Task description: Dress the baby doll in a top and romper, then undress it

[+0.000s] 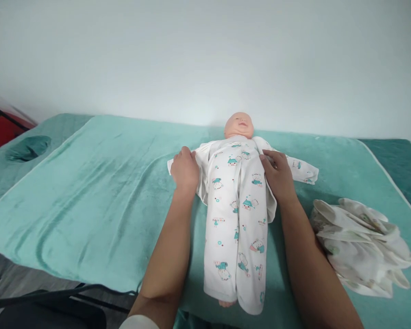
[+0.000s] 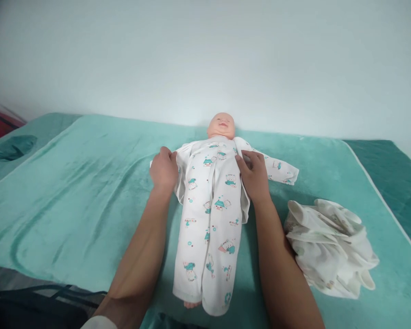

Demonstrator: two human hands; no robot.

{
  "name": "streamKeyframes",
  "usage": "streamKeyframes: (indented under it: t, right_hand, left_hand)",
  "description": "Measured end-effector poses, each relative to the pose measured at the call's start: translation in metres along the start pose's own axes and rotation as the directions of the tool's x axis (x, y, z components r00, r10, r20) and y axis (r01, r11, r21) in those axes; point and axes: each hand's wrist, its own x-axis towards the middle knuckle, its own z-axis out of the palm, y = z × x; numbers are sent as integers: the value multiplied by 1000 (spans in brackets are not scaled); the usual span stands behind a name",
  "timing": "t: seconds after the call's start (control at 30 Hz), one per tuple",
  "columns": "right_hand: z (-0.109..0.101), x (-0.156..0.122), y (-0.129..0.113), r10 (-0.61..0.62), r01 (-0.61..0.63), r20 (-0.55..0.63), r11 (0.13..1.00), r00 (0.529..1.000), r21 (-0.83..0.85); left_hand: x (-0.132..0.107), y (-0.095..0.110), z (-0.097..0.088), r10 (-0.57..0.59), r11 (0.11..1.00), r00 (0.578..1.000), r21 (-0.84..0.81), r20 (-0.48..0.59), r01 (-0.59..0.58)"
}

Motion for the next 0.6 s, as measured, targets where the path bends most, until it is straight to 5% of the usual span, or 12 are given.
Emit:
streamKeyframes:
  t: [0.17, 0.33, 0.43, 0.6]
  right_hand:
    - [-2, 0, -6, 114, -114, 10, 993, 993, -22]
    - [-2, 3, 1, 85, -87, -21, 989, 996, -120]
    - [-5, 8, 12, 53, -77, -138, 981, 989, -176]
    - [-10, 9, 23, -119, 2, -314, 936, 942, -351]
  left_hand:
    - [1, 0, -4, -6, 996, 999, 84, 49, 2]
    - [-3, 8, -3, 257, 965, 966, 50, 39, -258]
    - [-3, 10, 3, 402, 916, 911, -45, 90, -399]
    - [0, 10, 12, 419, 908, 895, -71, 151, -413]
